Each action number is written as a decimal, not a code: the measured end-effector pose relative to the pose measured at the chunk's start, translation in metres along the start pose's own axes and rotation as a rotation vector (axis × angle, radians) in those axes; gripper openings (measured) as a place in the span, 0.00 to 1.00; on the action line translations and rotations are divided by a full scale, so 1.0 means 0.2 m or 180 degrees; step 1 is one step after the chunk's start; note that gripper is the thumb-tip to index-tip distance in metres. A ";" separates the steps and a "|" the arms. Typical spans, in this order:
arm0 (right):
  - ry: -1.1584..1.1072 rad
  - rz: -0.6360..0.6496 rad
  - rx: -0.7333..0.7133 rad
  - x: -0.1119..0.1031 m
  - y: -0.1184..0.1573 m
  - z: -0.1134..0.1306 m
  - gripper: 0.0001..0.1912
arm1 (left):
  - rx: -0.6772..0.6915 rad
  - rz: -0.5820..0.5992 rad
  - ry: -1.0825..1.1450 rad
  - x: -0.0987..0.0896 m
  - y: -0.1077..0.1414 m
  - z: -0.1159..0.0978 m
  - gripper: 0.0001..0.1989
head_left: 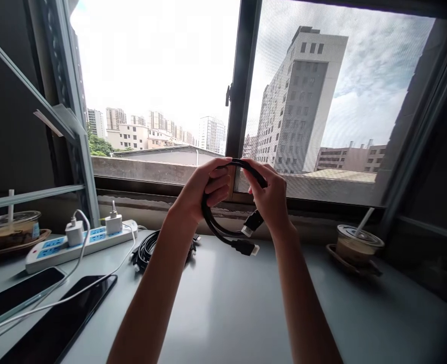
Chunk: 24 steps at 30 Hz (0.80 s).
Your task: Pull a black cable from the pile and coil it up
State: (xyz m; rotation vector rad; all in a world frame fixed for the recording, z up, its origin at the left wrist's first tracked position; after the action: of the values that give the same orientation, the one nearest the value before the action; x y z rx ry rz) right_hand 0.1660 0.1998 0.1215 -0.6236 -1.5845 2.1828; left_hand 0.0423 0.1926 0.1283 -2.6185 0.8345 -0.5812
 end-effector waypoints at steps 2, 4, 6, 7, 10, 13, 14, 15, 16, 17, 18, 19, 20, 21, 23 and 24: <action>0.0131 0.0063 0.0060 -0.01 0.00 -0.01 0.16 | -0.0080 0.0083 0.0081 -0.01 -0.01 0.02 0.21; 0.0155 0.0143 0.0160 -0.02 0.00 -0.01 0.16 | -0.0125 0.0135 0.0150 -0.02 -0.03 0.03 0.21; 0.0079 0.0185 0.0316 -0.04 0.00 -0.02 0.16 | -0.0156 0.0178 0.0189 -0.03 -0.04 0.05 0.21; 0.0040 0.0185 0.0401 -0.04 0.00 -0.03 0.16 | -0.0163 0.0209 0.0195 -0.03 -0.04 0.05 0.20; -0.0045 0.0184 0.0559 -0.06 0.00 -0.03 0.16 | -0.0197 0.0318 0.0208 -0.02 -0.04 0.06 0.20; -0.0146 0.0189 0.0592 -0.07 0.00 -0.01 0.14 | -0.0283 0.0388 0.0245 -0.03 -0.04 0.07 0.19; -0.0166 0.0173 0.0600 -0.07 0.00 0.00 0.13 | -0.0306 0.0402 0.0273 -0.03 -0.04 0.07 0.19; -0.0164 0.0150 0.0611 -0.07 -0.01 0.00 0.13 | -0.0326 0.0415 0.0302 -0.04 -0.04 0.07 0.19; -0.0139 0.0111 0.0623 -0.08 -0.01 0.00 0.13 | -0.0337 0.0409 0.0328 -0.04 -0.05 0.08 0.18; -0.0096 0.0046 0.0636 -0.08 -0.01 -0.01 0.13 | -0.0321 0.0380 0.0352 -0.05 -0.05 0.09 0.18; -0.0036 -0.0058 0.0649 -0.09 -0.01 -0.02 0.13 | -0.0282 0.0337 0.0360 -0.05 -0.06 0.09 0.17; 0.0039 -0.0198 0.0668 -0.10 0.00 -0.04 0.13 | -0.0227 0.0258 0.0349 -0.05 -0.07 0.10 0.17; 0.0112 -0.0395 0.0704 -0.12 0.00 -0.06 0.13 | -0.0124 0.0141 0.0321 -0.06 -0.08 0.12 0.16; 0.0186 -0.0631 0.0746 -0.14 0.00 -0.08 0.13 | -0.0032 0.0009 0.0256 -0.07 -0.09 0.13 0.14; 0.0283 -0.1074 0.0907 -0.17 0.02 -0.12 0.14 | 0.0132 -0.0451 0.0040 -0.09 -0.12 0.17 0.13; 0.0334 -0.1310 0.0927 -0.20 0.03 -0.13 0.14 | 0.0231 -0.0666 -0.0149 -0.09 -0.12 0.19 0.12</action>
State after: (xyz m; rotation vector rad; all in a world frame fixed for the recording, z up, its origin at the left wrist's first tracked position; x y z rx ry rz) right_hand 0.2125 0.1974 0.1141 -0.2866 -1.1842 1.9775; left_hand 0.0577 0.2295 0.1008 -2.6594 0.5185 -0.5901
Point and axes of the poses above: each hand's wrist, its own y-axis away from the middle knuckle, its own x-axis out of the palm, z = x × y, the point moved 6 cm from there along -y, towards the middle knuckle
